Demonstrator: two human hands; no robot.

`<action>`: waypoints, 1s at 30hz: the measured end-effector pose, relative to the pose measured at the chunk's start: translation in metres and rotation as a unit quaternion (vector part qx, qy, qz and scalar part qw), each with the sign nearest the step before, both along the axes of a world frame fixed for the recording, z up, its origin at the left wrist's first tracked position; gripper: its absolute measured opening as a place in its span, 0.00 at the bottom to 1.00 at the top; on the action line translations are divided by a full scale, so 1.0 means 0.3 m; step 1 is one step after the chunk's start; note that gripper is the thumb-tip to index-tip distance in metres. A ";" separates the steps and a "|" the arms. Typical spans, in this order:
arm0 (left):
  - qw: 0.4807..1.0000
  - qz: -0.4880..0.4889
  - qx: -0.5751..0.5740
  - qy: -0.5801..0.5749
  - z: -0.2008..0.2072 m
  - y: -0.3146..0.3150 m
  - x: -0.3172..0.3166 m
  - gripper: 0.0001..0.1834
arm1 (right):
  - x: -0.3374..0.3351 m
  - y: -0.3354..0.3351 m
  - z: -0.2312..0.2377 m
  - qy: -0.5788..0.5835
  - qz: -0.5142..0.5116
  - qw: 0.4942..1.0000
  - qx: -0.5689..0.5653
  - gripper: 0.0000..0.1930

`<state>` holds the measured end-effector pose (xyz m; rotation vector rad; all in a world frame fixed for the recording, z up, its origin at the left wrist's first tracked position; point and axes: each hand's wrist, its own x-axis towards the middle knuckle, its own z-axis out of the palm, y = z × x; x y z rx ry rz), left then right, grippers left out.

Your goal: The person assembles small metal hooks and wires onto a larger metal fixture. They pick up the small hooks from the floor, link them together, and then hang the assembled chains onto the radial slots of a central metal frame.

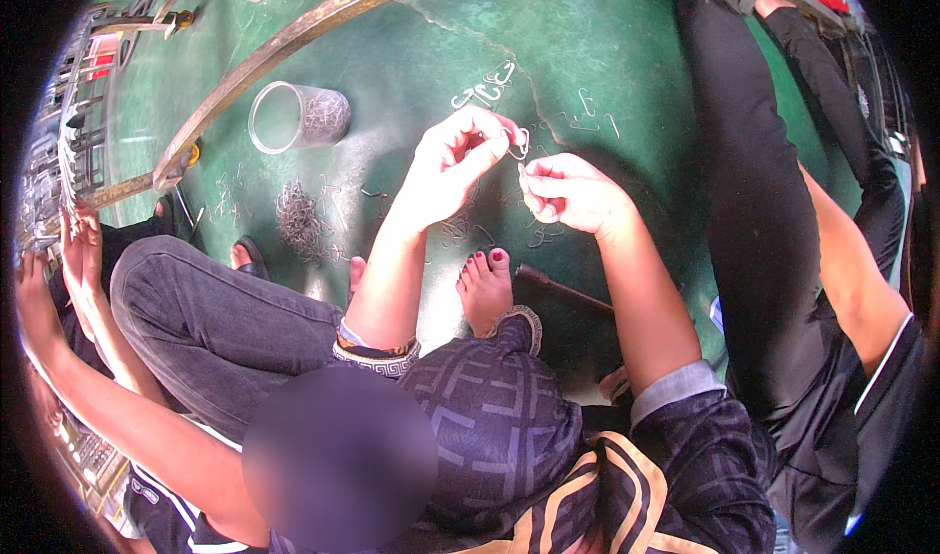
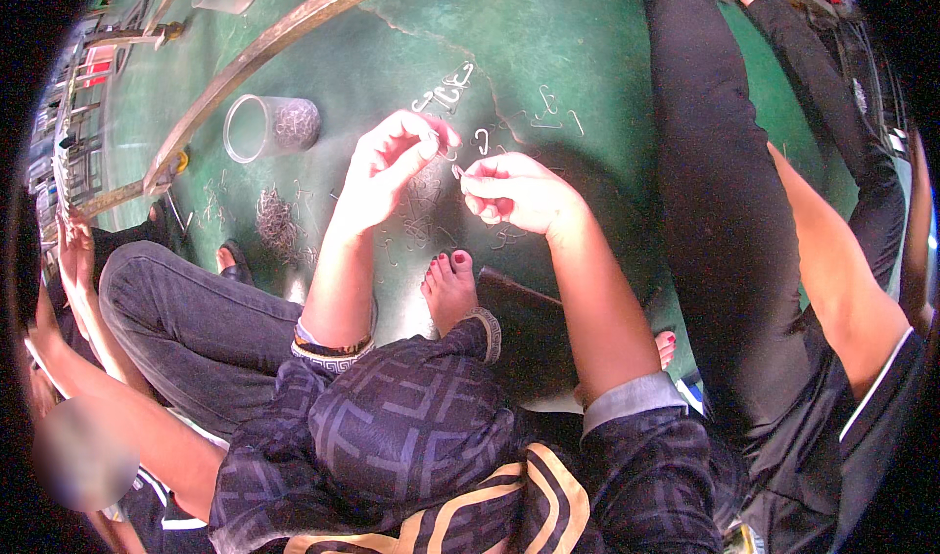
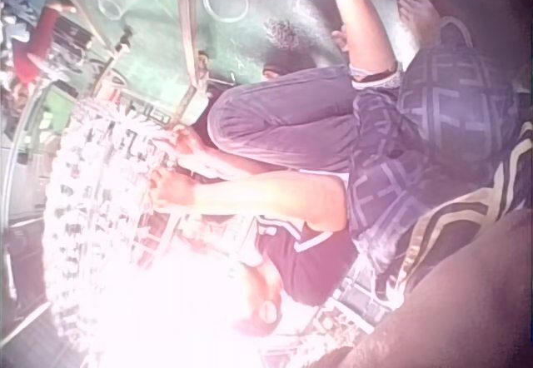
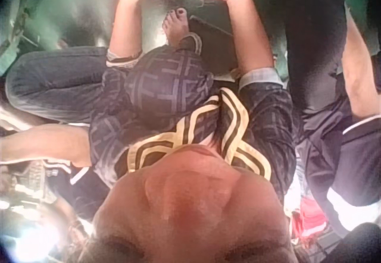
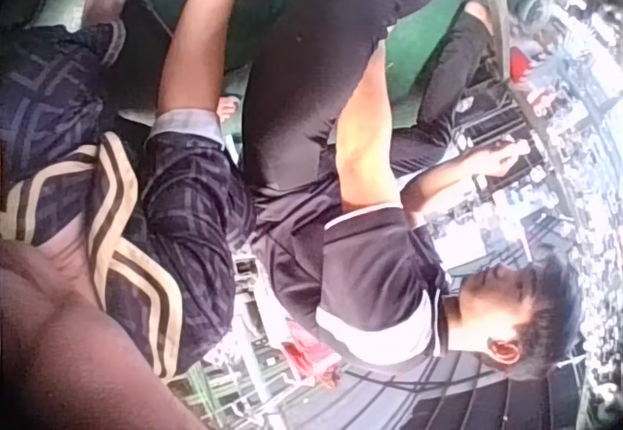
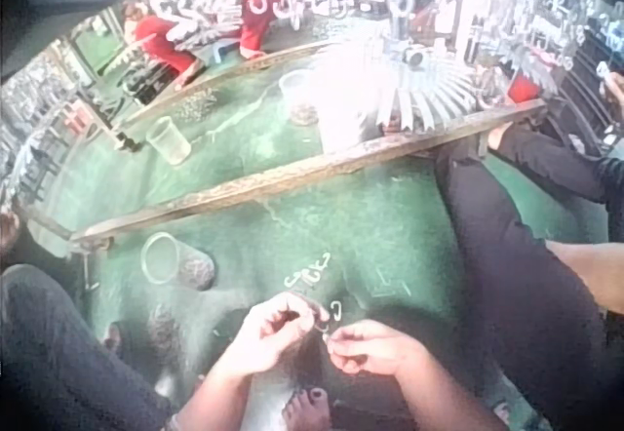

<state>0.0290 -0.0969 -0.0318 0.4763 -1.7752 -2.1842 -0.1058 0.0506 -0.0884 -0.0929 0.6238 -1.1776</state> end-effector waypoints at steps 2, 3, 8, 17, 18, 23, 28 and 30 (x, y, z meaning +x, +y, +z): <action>0.999 -0.015 -0.036 -0.031 -0.008 -0.010 0.013 0.03 | 0.005 0.003 -0.006 -0.012 -0.009 1.000 0.000 0.05; 0.997 -0.022 -0.054 -0.046 -0.012 -0.015 0.020 0.03 | 0.009 0.006 -0.011 -0.024 -0.020 0.999 0.004 0.05; 0.995 -0.050 -0.046 -0.068 -0.014 -0.009 0.032 0.02 | 0.022 -0.004 0.001 -0.015 -0.020 1.000 0.011 0.05; 0.995 -0.083 0.001 -0.049 -0.014 -0.023 0.041 0.03 | 0.024 -0.003 -0.010 -0.036 -0.011 0.999 -0.009 0.05; 0.994 -0.091 -0.007 -0.054 -0.020 -0.024 0.044 0.03 | 0.028 -0.006 -0.009 -0.027 -0.007 1.000 0.000 0.05; 0.996 -0.060 0.041 -0.046 -0.028 -0.007 0.039 0.02 | 0.040 -0.010 -0.019 -0.003 0.017 1.000 0.013 0.06; 0.998 -0.010 0.060 -0.016 -0.040 0.005 0.051 0.01 | 0.010 -0.014 -0.059 0.225 0.016 0.973 0.054 0.10; 1.000 0.006 0.024 -0.018 -0.041 -0.003 0.051 0.01 | 0.005 -0.029 -0.114 0.514 -0.066 0.852 0.074 0.13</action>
